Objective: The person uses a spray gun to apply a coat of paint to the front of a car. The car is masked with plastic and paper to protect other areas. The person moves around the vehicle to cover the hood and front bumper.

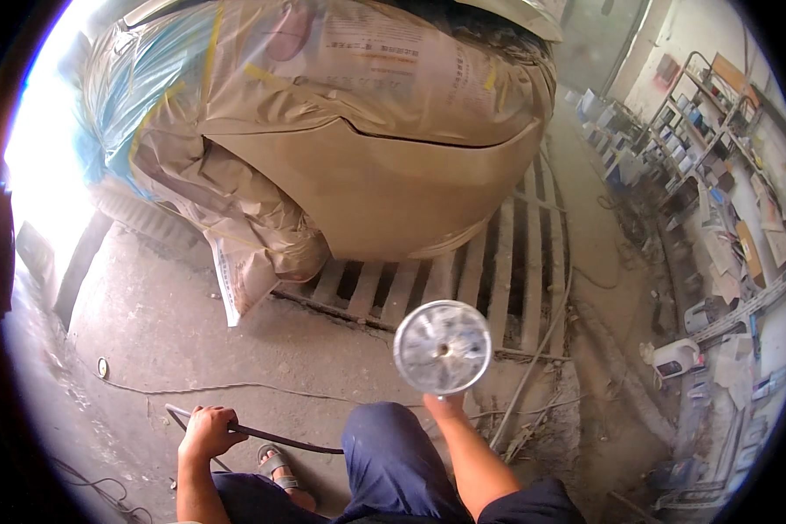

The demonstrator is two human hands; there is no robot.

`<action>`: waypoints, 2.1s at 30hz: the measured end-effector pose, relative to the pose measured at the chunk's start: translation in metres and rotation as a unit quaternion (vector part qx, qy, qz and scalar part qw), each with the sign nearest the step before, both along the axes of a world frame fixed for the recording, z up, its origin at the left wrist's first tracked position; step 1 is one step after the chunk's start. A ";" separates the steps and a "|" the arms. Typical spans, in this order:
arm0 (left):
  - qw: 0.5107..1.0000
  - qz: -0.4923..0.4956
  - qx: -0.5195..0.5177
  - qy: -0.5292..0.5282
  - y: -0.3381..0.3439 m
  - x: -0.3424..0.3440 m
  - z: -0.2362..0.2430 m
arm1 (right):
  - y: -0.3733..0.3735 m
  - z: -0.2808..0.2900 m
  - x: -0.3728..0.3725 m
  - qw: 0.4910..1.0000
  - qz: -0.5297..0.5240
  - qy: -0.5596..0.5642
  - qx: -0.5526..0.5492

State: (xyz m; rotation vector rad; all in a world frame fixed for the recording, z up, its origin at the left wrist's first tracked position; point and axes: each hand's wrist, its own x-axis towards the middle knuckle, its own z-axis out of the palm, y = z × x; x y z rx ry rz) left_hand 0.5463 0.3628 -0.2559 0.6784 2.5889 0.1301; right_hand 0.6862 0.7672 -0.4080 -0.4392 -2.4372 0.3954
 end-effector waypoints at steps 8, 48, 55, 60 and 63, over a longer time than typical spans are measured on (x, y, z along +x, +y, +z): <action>1.000 -0.001 -0.004 -0.013 0.003 0.000 0.001 | -0.017 0.001 -0.042 0.993 0.083 0.007 -0.087; 0.996 0.089 0.001 0.012 -0.031 0.013 0.011 | 0.027 -0.033 -0.005 0.904 -0.116 0.045 -0.408; 0.970 0.202 0.050 0.123 -0.098 0.011 0.026 | 0.015 -0.046 -0.031 0.662 -0.105 0.224 -0.708; 0.934 0.304 0.009 0.187 -0.148 0.031 0.043 | -0.034 -0.089 -0.074 0.634 0.011 0.112 -0.765; 0.920 0.356 -0.016 0.165 -0.154 0.043 0.052 | -0.064 -0.071 -0.096 0.591 0.060 0.086 -0.800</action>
